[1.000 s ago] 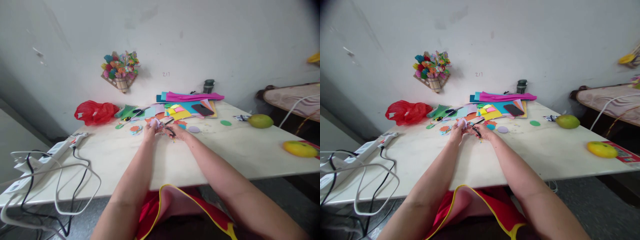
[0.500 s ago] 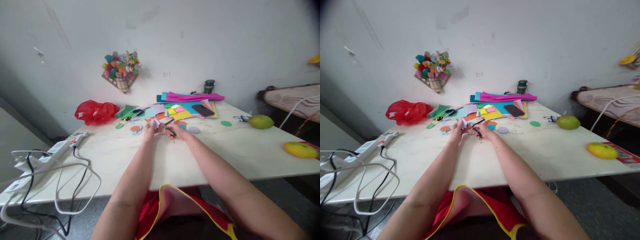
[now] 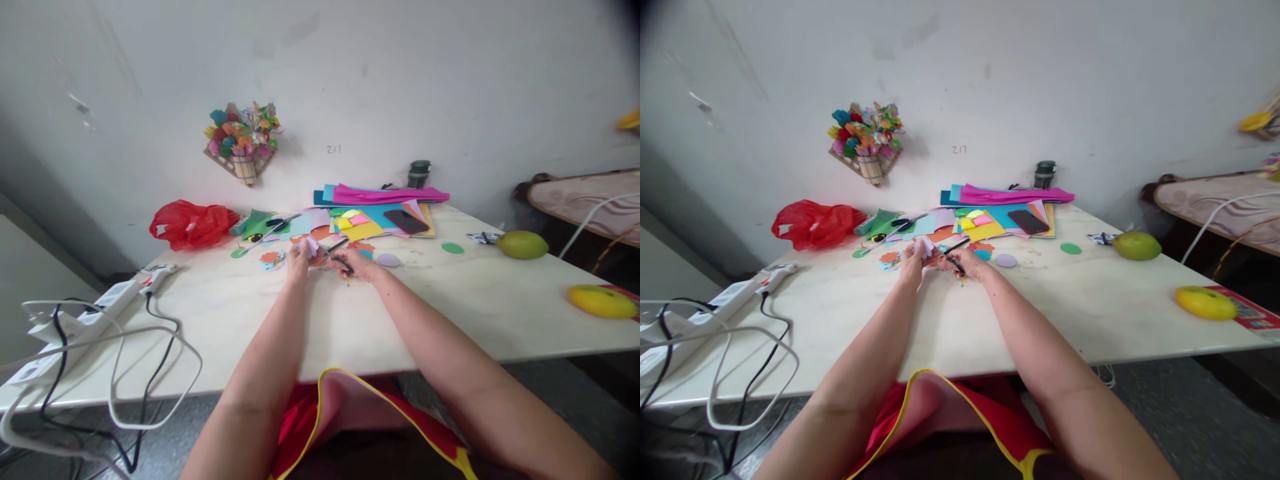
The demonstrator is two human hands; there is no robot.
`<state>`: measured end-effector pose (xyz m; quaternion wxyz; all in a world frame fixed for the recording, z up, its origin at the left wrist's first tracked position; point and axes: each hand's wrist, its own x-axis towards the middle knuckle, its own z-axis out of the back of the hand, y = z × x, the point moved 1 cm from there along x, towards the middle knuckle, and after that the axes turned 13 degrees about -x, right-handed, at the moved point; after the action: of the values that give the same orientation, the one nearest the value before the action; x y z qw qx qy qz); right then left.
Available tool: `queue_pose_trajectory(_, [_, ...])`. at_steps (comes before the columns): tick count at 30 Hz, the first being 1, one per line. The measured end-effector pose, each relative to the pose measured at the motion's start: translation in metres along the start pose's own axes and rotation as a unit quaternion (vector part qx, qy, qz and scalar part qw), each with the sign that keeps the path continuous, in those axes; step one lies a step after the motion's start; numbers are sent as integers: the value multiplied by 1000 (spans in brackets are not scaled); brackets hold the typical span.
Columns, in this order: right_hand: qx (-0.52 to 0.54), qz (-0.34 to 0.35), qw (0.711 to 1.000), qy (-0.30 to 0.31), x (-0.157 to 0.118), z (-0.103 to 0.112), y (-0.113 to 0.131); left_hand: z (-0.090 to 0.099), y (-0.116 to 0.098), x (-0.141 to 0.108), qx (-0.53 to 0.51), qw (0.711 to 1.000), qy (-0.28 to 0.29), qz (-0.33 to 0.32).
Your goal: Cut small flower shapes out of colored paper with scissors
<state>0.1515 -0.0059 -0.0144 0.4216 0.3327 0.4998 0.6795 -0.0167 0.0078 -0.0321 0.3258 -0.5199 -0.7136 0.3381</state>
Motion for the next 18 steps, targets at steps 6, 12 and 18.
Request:
queue_pose_trajectory(6, [-18,-14,999,-26,-9,4,7,0,-2,-2,-9,1000,13,10])
queue_pose_trajectory(12, [8,2,996,-85,-5,7,2,1,1,-3,6,998,49,35])
queue_pose_trajectory(18, [45,16,991,-124,2,11,-5,2,2,-4,4,996,74,46])
